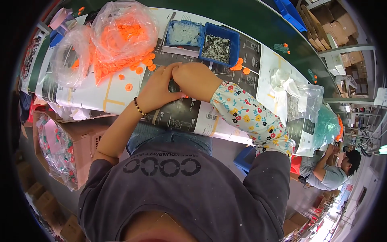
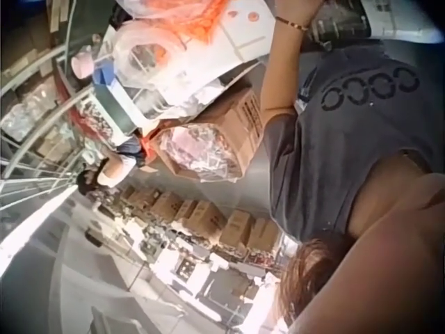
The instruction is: Assembling small orange plastic components by inserting metal pins into them at a production workbench.
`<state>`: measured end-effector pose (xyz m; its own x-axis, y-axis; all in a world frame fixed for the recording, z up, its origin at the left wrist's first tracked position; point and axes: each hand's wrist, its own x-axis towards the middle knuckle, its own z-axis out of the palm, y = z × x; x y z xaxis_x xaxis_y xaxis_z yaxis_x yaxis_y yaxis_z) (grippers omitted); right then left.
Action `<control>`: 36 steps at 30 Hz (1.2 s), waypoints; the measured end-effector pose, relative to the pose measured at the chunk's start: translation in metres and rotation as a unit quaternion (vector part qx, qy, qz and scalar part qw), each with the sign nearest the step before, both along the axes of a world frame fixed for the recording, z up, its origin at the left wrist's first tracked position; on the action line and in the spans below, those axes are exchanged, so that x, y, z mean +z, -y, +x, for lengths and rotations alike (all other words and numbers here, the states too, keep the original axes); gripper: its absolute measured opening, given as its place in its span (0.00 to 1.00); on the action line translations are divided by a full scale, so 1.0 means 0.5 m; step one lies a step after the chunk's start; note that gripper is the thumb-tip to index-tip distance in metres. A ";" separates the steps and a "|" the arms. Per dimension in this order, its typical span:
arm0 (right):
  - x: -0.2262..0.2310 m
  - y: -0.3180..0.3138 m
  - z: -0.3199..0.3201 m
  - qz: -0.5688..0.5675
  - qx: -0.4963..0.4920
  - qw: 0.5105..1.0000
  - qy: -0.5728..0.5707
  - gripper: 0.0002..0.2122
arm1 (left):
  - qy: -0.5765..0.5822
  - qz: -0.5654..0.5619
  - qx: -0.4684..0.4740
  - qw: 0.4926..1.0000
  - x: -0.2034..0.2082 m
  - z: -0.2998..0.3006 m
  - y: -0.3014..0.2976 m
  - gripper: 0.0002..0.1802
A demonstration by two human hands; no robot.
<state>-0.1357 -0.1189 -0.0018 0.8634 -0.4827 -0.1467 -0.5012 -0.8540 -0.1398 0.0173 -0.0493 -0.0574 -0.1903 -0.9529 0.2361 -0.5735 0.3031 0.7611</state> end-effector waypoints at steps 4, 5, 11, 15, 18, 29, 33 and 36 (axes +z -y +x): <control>0.012 -0.010 -0.009 0.018 -0.014 0.999 0.044 0.10 | 0.006 -0.018 -0.007 1.000 0.000 -0.001 -0.003 0.41; 0.014 -0.012 -0.012 0.028 -0.023 0.997 0.074 0.10 | 0.009 -0.025 -0.013 1.000 0.001 -0.001 -0.003 0.40; -0.003 -0.011 -0.006 0.007 -0.039 0.999 0.019 0.09 | 0.011 -0.031 -0.003 0.999 -0.005 0.003 0.001 0.38; -0.005 -0.014 -0.009 -0.002 -0.048 0.999 0.023 0.08 | -0.001 -0.037 -0.006 0.999 -0.013 0.004 0.002 0.36; -0.001 -0.009 -0.030 0.002 -0.033 0.995 0.098 0.07 | -0.019 -0.063 -0.006 0.998 -0.018 0.006 0.003 0.33; -0.048 -0.048 0.012 0.423 -0.156 0.521 0.725 0.22 | 0.070 -0.094 -0.050 0.992 -0.005 0.013 0.008 0.22; -0.065 -0.051 0.025 0.296 -0.133 0.557 0.765 0.22 | 0.079 -0.083 -0.061 0.992 -0.001 0.006 0.009 0.20; -0.073 -0.061 0.050 0.218 -0.114 0.568 0.786 0.21 | 0.068 -0.073 -0.055 0.993 -0.004 0.012 0.006 0.20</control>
